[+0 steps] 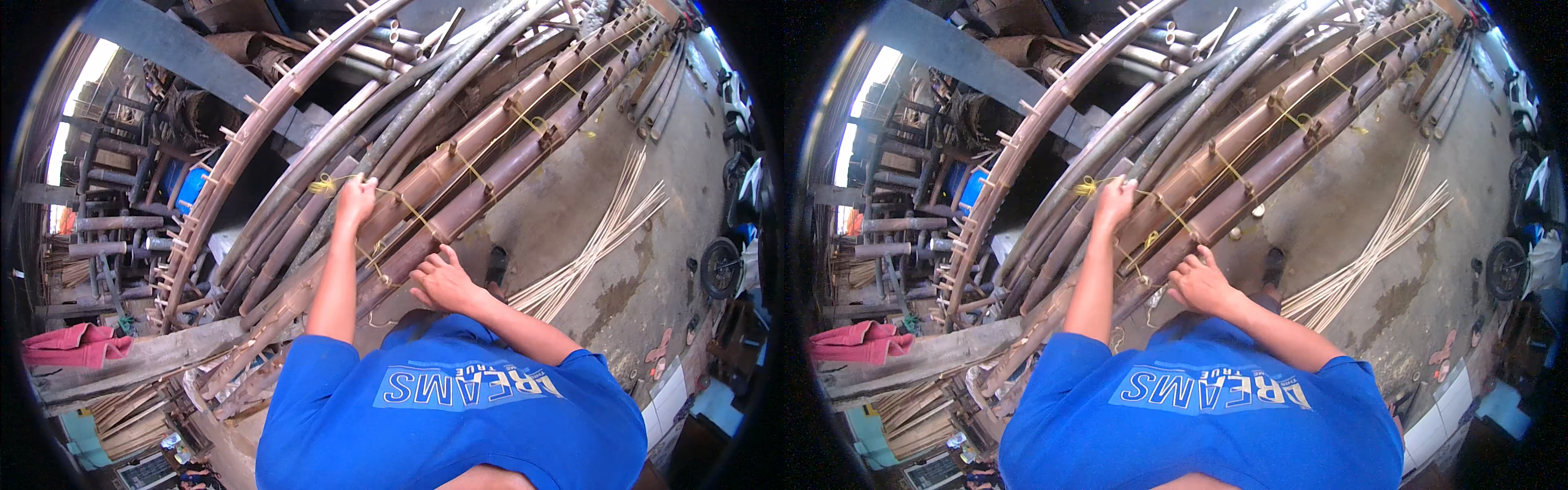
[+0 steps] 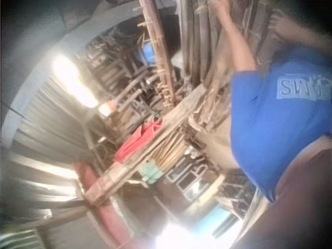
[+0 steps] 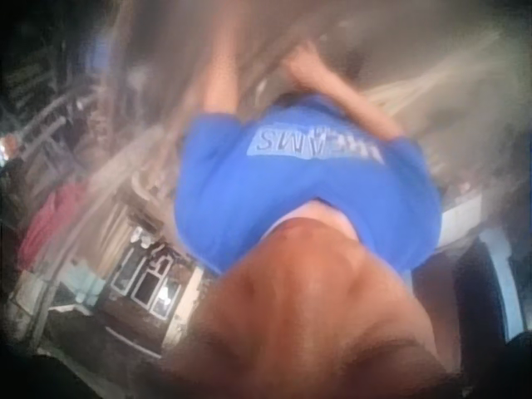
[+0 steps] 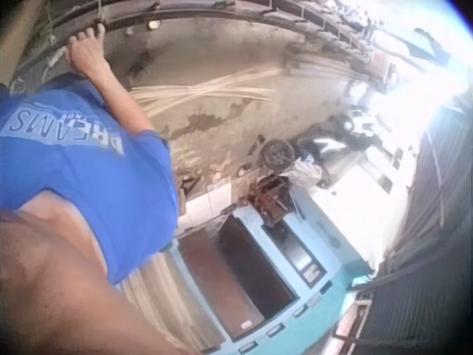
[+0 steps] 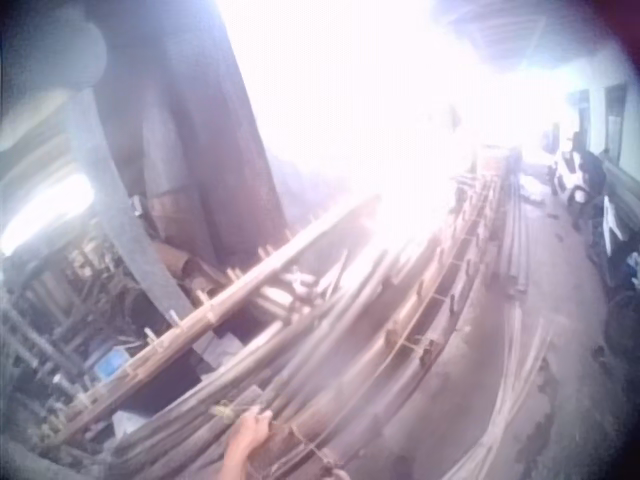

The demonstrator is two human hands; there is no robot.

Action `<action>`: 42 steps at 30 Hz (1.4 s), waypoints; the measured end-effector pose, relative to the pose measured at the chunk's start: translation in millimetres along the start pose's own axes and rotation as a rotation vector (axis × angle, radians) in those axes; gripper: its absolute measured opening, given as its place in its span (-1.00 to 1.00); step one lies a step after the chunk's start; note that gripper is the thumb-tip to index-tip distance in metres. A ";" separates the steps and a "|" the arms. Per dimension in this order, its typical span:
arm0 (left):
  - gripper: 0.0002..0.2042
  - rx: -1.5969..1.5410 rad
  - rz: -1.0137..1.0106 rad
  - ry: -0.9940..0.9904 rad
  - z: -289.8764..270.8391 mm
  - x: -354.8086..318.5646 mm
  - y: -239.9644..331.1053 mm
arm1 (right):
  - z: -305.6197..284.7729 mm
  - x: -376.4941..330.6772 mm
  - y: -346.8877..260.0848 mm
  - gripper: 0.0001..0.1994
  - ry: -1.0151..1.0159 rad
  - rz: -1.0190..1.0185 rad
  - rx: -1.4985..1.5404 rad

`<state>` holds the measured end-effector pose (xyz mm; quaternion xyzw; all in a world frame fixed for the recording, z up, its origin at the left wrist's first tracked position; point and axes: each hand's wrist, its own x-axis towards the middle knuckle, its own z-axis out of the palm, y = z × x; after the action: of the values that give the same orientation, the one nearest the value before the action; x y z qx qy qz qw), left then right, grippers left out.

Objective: The person repeatedly picks up thin bamboo sticks and ties them to a curved bamboo frame using yellow string. The person wraps the string around the sticks and frame, then ties knots to secure them in place.

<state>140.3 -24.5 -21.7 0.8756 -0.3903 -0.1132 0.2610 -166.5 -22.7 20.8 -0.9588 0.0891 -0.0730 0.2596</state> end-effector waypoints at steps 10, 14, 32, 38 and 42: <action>-0.77 -0.007 -0.085 -0.093 -28.0 -195.2 18.2 | 72.1 54.0 -60.6 -0.78 0.826 0.620 1.926; -0.70 -0.252 0.213 0.280 18.9 -201.9 -50.3 | 32.2 139.1 -113.7 -0.68 0.328 0.186 1.160; -0.76 -0.625 0.140 0.124 -42.6 -162.5 5.6 | 79.4 18.0 -38.3 -0.64 -0.217 -0.130 0.578; -0.71 -0.132 0.181 0.443 -58.5 -40.4 -10.4 | 38.4 -19.8 -26.8 -0.56 -0.109 -0.010 0.847; -0.64 0.147 -0.011 -0.096 -22.3 -18.9 -64.0 | 31.5 -93.0 -8.5 -0.56 0.577 0.410 2.024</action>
<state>176.6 33.5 -38.0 0.8881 -0.4049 -0.1275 0.1764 -250.0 19.2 -10.5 -0.2113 0.2045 -0.2920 0.9101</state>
